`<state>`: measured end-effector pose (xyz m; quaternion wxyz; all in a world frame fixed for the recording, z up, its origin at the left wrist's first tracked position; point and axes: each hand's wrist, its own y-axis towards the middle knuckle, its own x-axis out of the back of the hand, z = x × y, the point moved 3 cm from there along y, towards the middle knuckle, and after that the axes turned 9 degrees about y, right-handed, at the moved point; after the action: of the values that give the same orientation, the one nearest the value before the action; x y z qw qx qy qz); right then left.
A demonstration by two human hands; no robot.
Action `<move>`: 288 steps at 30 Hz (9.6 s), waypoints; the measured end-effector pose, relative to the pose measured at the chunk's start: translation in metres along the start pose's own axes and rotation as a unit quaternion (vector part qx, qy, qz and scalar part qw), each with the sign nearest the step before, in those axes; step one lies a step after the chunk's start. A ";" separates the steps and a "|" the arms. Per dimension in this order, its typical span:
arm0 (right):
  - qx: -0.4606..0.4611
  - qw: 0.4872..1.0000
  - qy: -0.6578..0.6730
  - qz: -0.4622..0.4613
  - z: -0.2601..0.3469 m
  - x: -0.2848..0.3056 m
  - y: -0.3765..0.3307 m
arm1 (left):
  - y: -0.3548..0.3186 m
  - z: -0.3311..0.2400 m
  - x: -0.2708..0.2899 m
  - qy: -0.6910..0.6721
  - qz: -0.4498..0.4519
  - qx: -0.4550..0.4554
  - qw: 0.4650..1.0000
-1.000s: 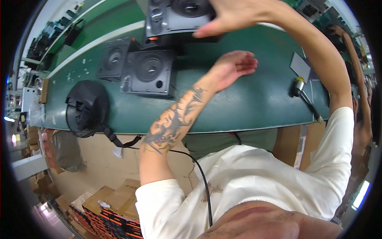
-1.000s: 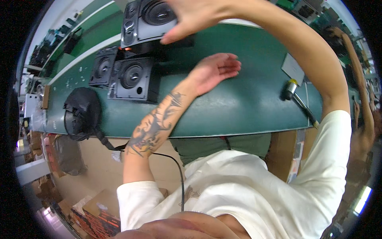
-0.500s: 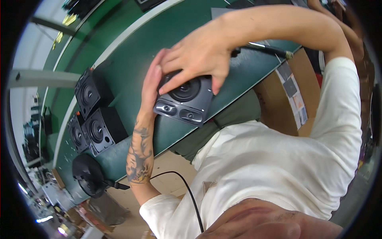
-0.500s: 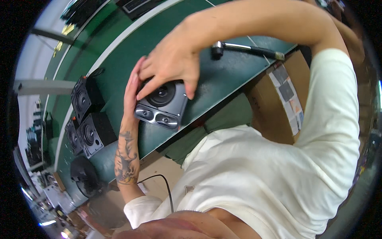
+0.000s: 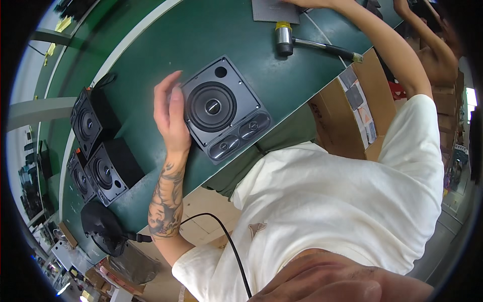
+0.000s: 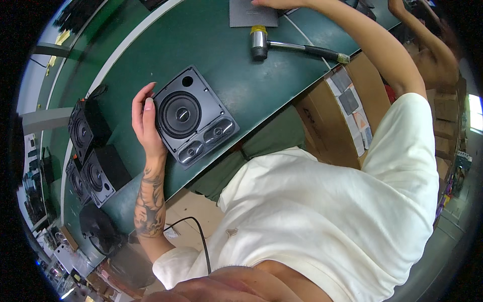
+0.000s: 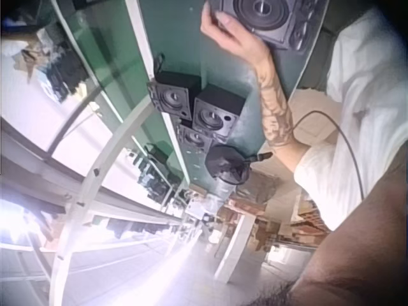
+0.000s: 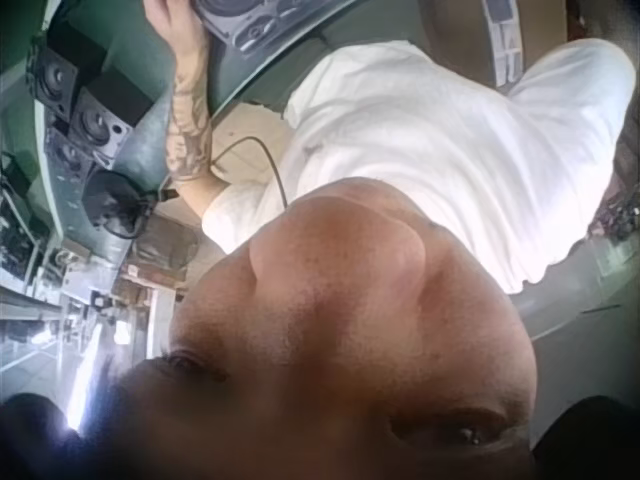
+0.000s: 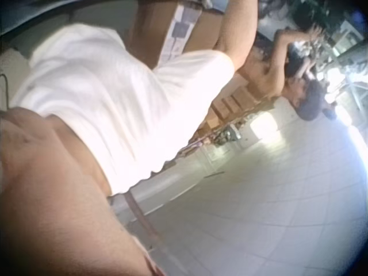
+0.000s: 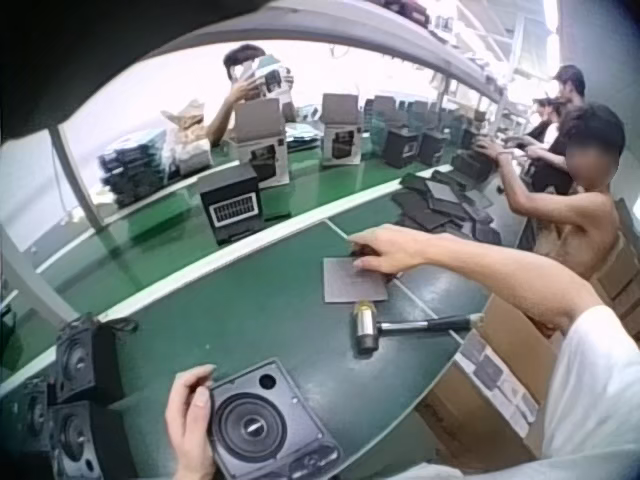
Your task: The person assembles small portable speakers by placing a mesh grille onto the speaker housing and tapping it into place with a rubber mallet. The process is repeated for multiple units on a green workbench.
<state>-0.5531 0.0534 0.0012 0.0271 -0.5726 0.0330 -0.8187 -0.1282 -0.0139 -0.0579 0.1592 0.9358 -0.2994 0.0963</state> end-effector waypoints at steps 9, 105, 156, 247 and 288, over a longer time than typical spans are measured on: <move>0.032 0.992 0.051 -0.114 -0.019 -0.034 0.041 | 0.002 0.002 0.004 -0.023 0.006 0.026 0.999; 0.338 0.929 0.143 0.048 0.230 -0.064 -0.023 | -0.026 0.004 0.047 -0.046 0.290 0.218 0.931; 0.009 0.689 0.674 -0.267 0.213 -0.096 -0.080 | -0.013 -0.032 -0.028 -0.094 -0.035 -0.024 0.995; -0.124 0.958 0.233 -0.116 0.119 0.009 -0.043 | 0.001 0.002 0.013 -0.232 -0.046 0.126 0.963; 0.047 0.933 0.351 0.063 0.314 0.021 0.053 | 0.012 0.009 0.013 -0.440 -0.071 0.134 0.885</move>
<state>-0.2648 -0.0082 0.1243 0.0918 -0.2433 0.0381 -0.9648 -0.1241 -0.0330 -0.0602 -0.1097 0.9132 -0.2555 -0.2980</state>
